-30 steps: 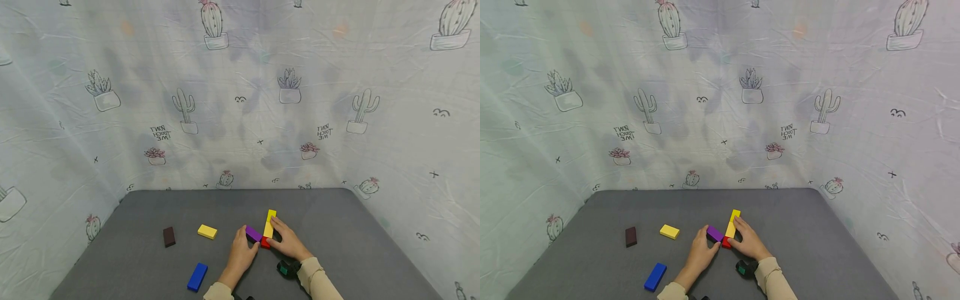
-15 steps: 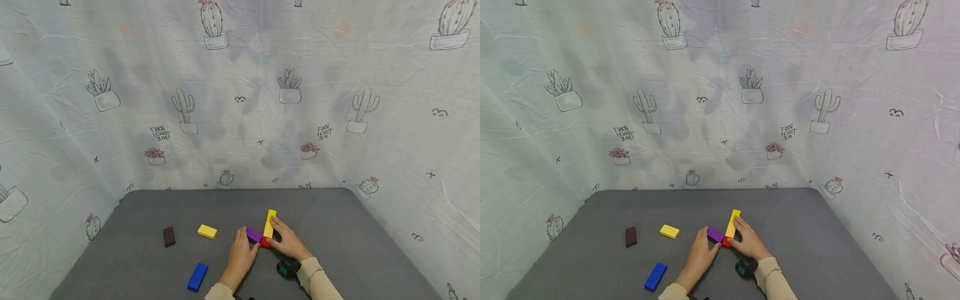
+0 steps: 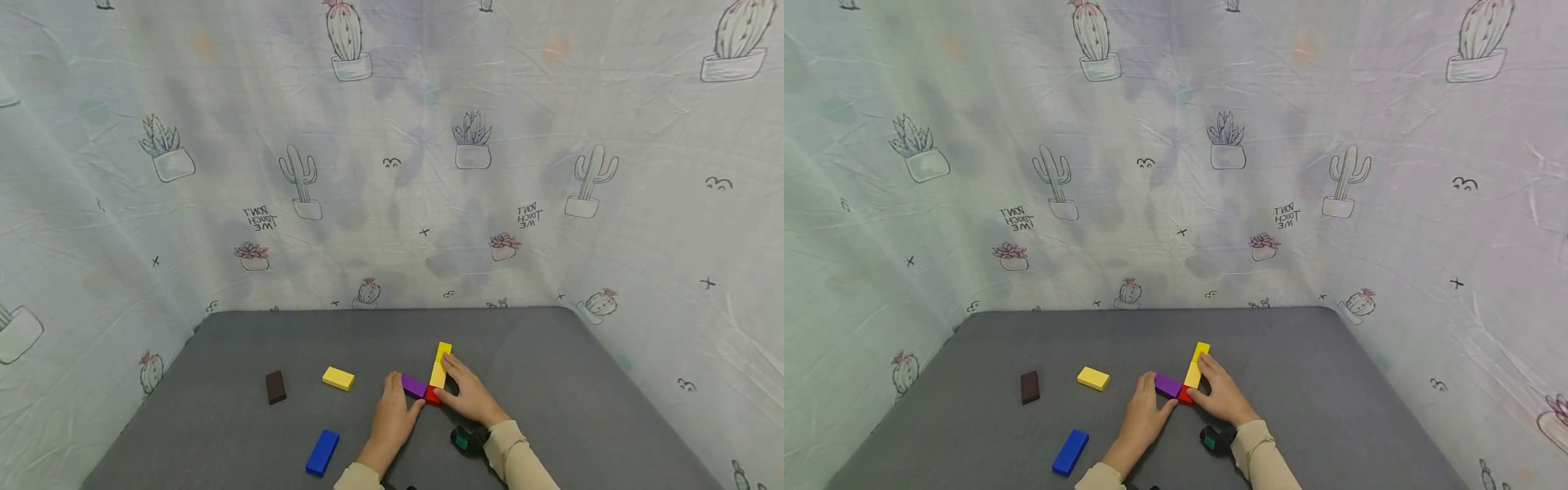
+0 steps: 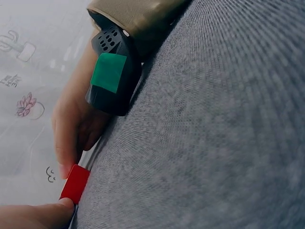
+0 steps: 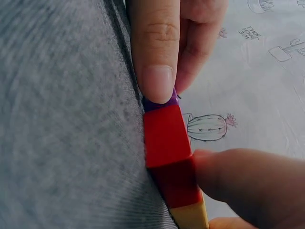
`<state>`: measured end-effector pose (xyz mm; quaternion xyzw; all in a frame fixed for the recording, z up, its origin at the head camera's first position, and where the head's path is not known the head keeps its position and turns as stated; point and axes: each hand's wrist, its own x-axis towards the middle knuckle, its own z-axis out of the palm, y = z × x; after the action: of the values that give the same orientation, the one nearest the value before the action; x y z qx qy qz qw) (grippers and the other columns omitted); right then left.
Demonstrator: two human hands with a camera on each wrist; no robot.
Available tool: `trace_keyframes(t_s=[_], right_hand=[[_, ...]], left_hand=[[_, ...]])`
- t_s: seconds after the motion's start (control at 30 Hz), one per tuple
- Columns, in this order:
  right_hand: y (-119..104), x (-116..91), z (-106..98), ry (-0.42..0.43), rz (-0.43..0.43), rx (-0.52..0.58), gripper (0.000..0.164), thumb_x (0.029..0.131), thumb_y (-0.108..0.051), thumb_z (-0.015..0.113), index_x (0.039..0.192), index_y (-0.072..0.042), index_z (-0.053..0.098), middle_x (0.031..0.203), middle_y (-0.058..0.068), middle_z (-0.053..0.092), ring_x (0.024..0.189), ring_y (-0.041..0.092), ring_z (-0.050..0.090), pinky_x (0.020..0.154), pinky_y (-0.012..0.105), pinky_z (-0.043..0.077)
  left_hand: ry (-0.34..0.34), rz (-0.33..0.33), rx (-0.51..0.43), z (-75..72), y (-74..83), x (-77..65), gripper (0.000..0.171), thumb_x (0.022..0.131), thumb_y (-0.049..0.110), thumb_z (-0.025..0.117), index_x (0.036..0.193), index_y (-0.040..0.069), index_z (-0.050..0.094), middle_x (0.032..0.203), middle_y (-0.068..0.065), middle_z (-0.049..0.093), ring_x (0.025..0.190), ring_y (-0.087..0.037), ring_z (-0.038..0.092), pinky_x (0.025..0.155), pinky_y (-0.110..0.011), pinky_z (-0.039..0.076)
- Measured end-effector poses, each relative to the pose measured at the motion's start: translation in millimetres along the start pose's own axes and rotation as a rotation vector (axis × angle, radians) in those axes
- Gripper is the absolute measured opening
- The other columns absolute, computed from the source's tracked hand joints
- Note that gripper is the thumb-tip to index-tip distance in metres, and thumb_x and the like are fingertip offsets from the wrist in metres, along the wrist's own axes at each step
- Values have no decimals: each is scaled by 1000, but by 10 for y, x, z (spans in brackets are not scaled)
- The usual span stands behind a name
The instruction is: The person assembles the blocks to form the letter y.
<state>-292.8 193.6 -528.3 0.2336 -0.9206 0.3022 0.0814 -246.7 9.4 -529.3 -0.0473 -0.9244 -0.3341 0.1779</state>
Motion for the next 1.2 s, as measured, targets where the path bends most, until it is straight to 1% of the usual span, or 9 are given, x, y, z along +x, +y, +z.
trace_keyframes(t_s=[0.2,0.5,0.73,1.07,1.2], right_hand=[[-8,0,14,0,42,4,73,88,-43,63,141,1,41,149,15,37,140,34,30,109,56,31],[-22,-9,19,0,69,10,74,87,-45,63,141,1,41,150,15,36,141,34,28,109,57,29],[-30,-20,13,-9,76,24,74,87,-44,63,141,1,41,150,15,35,141,35,27,110,56,28],[-26,-21,14,-8,77,28,74,88,-43,63,141,2,40,150,16,35,141,35,27,110,56,28],[-27,-11,9,-9,76,26,74,88,-43,63,142,1,39,151,16,34,141,35,27,110,56,27]], left_hand=[[-3,-16,-22,-1,-21,2,66,77,23,79,127,-8,49,126,-22,50,102,-34,62,86,-45,52],[-15,-61,-117,1,-31,-7,67,78,20,78,129,-9,47,130,-23,48,115,-36,56,94,-49,48],[16,-95,-218,-39,-19,-10,67,80,16,76,131,-12,44,132,-26,46,121,-39,50,99,-52,42],[26,-79,-222,-74,-30,-6,64,81,15,74,132,-11,44,132,-25,47,122,-39,49,99,-52,42],[45,-61,-209,-101,-38,13,60,83,14,73,131,-9,45,130,-24,49,120,-38,51,98,-51,44]])
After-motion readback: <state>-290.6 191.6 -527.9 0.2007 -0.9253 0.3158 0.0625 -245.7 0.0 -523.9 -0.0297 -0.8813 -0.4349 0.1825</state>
